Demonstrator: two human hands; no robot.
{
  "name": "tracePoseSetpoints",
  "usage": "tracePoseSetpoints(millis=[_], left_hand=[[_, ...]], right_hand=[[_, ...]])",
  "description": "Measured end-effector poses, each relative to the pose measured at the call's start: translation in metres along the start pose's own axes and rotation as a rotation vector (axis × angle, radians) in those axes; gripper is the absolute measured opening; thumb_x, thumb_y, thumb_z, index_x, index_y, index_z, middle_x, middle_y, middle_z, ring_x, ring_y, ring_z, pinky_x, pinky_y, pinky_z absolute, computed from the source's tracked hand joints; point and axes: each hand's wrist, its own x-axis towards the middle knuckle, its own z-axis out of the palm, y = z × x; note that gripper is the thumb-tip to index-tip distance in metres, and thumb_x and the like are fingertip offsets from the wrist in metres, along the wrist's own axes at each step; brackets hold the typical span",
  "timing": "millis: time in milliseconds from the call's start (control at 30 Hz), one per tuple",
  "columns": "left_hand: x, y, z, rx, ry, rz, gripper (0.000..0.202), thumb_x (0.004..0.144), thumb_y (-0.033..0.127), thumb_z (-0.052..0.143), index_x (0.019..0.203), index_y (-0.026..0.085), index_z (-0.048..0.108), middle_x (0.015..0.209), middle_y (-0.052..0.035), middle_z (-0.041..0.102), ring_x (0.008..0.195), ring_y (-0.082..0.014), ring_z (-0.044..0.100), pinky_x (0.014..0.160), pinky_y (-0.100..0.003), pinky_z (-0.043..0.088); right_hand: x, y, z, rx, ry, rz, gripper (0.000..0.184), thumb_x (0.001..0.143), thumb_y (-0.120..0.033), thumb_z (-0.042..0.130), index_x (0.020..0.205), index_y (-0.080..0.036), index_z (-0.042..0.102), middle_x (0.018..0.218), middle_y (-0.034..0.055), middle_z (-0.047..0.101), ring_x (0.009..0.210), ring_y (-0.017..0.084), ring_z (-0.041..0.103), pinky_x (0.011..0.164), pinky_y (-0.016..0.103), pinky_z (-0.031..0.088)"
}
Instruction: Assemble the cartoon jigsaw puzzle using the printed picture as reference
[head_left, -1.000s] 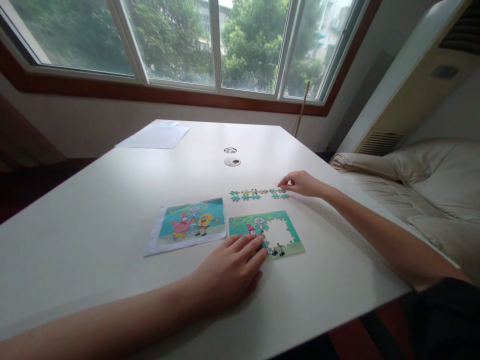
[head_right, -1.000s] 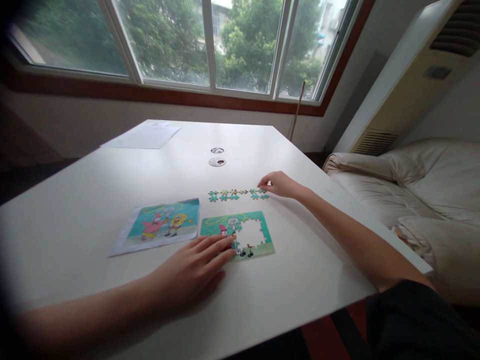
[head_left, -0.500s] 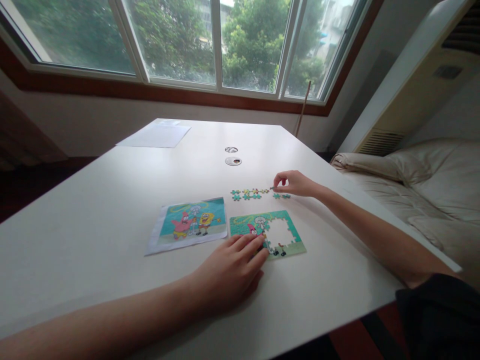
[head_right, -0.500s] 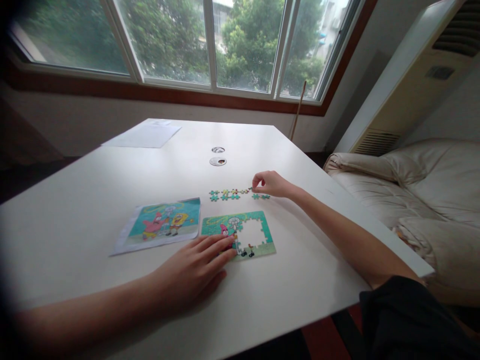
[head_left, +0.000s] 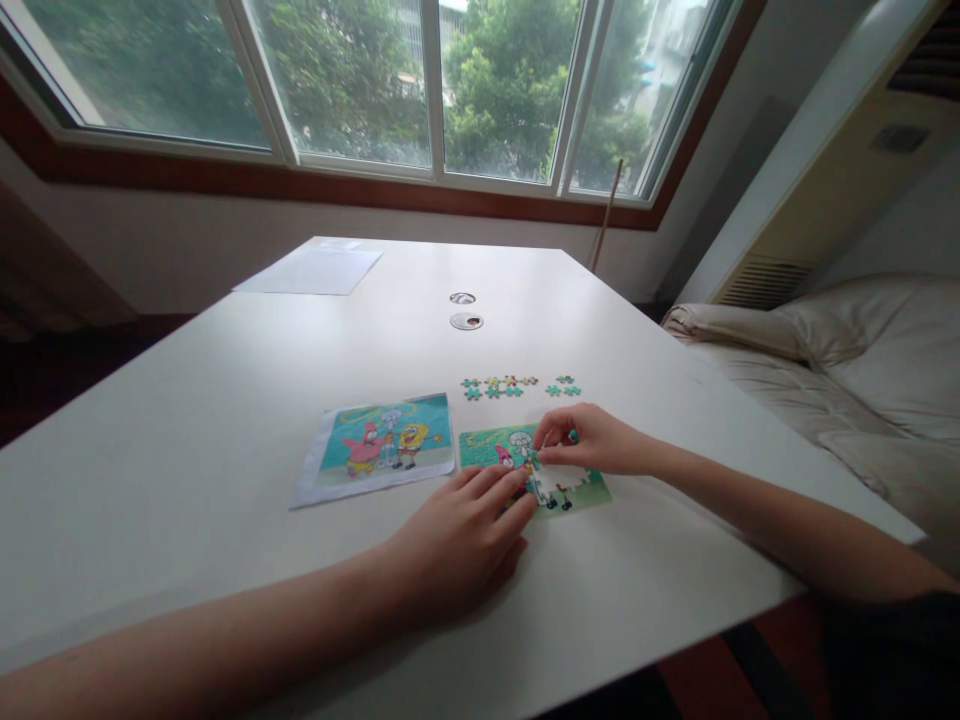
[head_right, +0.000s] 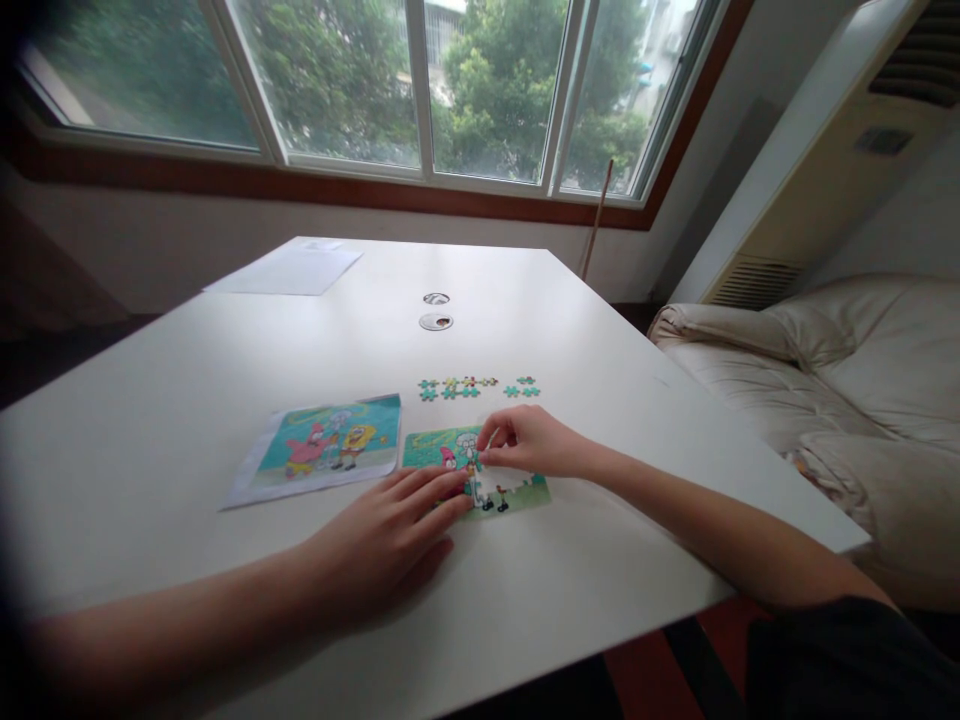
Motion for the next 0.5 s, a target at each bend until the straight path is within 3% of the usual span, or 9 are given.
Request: tracePoseSetpoints(millis=[233, 500], left_hand=[[0.0004, 0.0001, -0.0011, -0.015, -0.026, -0.002, 0.026, 0.085, 0.02, 0.041, 0.109, 0.014, 0.05, 0.124, -0.0121, 0.05, 0.111, -0.0269, 0.046, 0.09, -0.044, 0.041], [0.0007, 0.0001, -0.0011, -0.012, -0.031, -0.004, 0.026, 0.086, 0.02, 0.041, 0.109, 0.014, 0.051, 0.123, -0.0118, 0.05, 0.11, -0.0269, 0.046, 0.09, -0.043, 0.041]], right_hand=[[0.0003, 0.0014, 0.0044, -0.069, 0.043, -0.02, 0.014, 0.072, -0.028, 0.063, 0.077, -0.016, 0.066, 0.062, -0.0005, 0.06, 0.055, 0.009, 0.05, 0.051, 0.019, 0.037], [-0.0044, 0.0012, 0.0105, -0.286, 0.127, -0.15, 0.009, 0.073, -0.028, 0.064, 0.073, -0.019, 0.065, 0.063, -0.0008, 0.06, 0.061, 0.01, 0.051, 0.06, 0.021, 0.037]])
